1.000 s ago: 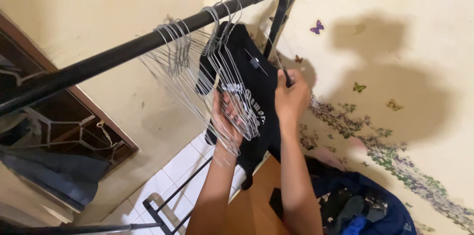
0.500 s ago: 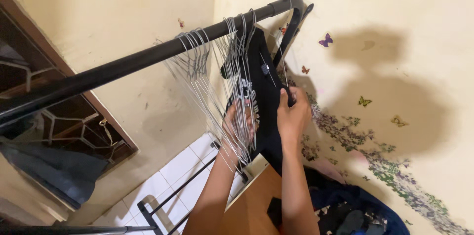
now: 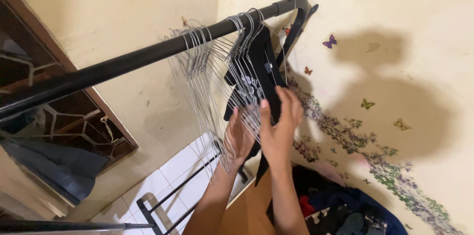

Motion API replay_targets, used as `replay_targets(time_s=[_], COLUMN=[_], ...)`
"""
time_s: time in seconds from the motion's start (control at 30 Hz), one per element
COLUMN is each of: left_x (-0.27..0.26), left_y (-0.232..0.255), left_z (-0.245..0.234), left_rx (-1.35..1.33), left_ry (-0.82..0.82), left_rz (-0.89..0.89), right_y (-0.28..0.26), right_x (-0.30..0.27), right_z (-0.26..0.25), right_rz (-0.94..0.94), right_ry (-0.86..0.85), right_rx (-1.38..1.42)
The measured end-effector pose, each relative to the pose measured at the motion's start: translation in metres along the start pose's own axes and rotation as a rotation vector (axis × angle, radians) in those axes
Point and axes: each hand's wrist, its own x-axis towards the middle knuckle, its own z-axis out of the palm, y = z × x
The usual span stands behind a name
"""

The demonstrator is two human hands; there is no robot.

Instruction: The person places a black t-shirt onto a hanger and hangs it on a clothes rack. They then unfold a blue t-shirt on a table, smooth it out, place it on a hanger, and hang it on the rack.

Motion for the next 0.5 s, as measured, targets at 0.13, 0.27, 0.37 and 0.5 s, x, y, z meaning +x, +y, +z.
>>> replay_targets(time_s=[0.13, 0.27, 0.37, 0.5], left_x=[-0.019, -0.011, -0.010, -0.021], left_y=[-0.001, 0.001, 0.008, 0.036], left_z=[-0.011, -0.021, -0.027, -0.033], left_rx=[0.154, 0.237, 0.234, 0.302], left_ry=[-0.305, -0.041, -0.009, 0.055], left_rz=[0.118, -0.048, -0.031, -0.027], right_y=[-0.011, -0.017, -0.018, -0.017], right_x=[-0.004, -0.005, -0.007, -0.011], right_z=[0.009, 0.013, 0.009, -0.001], right_rz=[0.092, 0.276, 0.265, 0.230], right_ry=[-0.152, -0.155, -0.184, -0.269], right_rx=[0.223, 0.377, 0.461, 0.495])
